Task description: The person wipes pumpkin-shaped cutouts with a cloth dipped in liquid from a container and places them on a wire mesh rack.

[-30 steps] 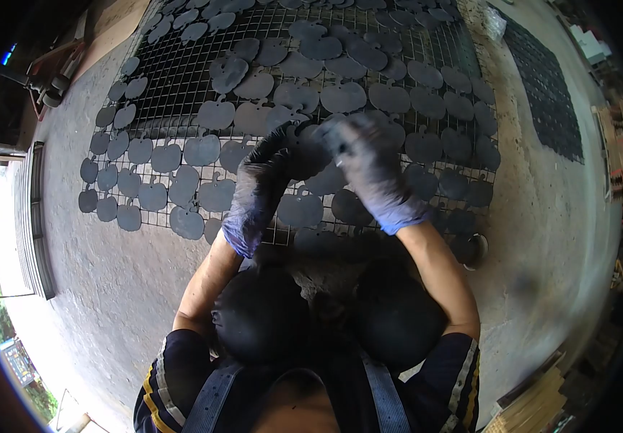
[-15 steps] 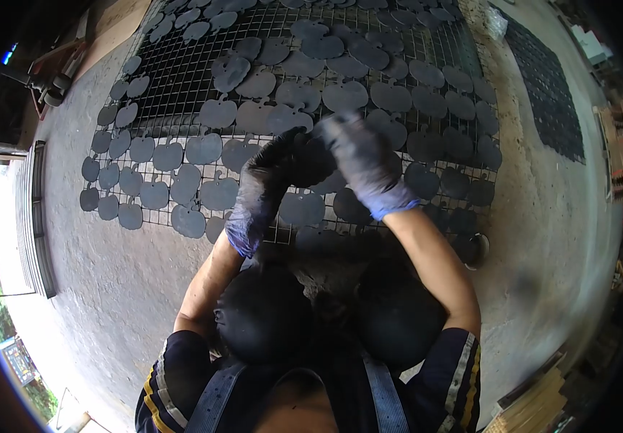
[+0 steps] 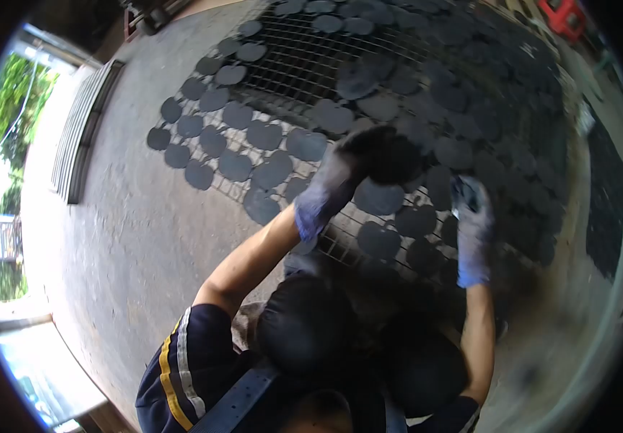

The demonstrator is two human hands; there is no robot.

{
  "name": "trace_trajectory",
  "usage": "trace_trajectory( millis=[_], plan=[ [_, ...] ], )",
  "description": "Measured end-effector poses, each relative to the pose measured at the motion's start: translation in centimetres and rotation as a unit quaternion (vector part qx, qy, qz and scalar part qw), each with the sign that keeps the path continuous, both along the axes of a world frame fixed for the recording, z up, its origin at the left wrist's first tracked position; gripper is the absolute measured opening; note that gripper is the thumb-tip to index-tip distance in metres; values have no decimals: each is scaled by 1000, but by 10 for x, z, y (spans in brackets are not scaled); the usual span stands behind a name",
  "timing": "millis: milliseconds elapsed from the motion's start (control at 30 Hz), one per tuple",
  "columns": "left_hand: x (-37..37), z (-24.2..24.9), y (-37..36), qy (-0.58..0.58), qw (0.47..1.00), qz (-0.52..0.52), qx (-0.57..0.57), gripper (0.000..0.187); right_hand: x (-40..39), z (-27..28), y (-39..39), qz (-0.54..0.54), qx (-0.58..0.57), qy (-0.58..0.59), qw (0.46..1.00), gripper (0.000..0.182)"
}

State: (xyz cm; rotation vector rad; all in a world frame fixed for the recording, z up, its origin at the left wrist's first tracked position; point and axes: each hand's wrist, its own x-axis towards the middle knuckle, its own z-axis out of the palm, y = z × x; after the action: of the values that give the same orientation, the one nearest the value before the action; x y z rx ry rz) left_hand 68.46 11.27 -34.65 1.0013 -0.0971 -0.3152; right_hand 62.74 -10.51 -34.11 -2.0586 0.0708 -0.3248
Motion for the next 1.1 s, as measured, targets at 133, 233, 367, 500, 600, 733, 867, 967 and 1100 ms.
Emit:
trace_trajectory(
  millis=[133, 233, 367, 500, 600, 733, 867, 967, 1100],
  plan=[
    [85, -19, 27, -40, 999, 31, 7, 29, -2, 2, 3, 21, 42, 41, 998, 23],
    [137, -31, 61, -217, 862, 237, 392, 34, -3, -3, 0, 5, 98, 54, 994, 22],
    [172, -26, 161, -155, 550, 295, 766, 41, -6, 1, -3, 8, -49, 26, 998, 21],
    [166, -25, 219, 31, 488, 285, 824, 71, -3, -8, 2, 3, -77, 18, 997, 18],
    [163, -21, 227, 54, 483, 247, 839, 69, -1, -3, 8, -4, -117, 40, 992, 16],
    [168, -9, 224, 26, 507, 322, 799, 43, -1, -1, 5, 3, -143, 16, 990, 15],
    [163, -29, 217, -103, 813, 268, 508, 30, -5, -1, 8, -4, -26, 57, 998, 22],
    [105, -2, 147, 23, 986, 165, 27, 21, -6, 10, 18, 19, 66, 91, 993, 27],
    [27, 0, 50, 116, 985, -32, -122, 25, 0, 19, 35, 43, -17, 13, 999, 26]
  ],
)
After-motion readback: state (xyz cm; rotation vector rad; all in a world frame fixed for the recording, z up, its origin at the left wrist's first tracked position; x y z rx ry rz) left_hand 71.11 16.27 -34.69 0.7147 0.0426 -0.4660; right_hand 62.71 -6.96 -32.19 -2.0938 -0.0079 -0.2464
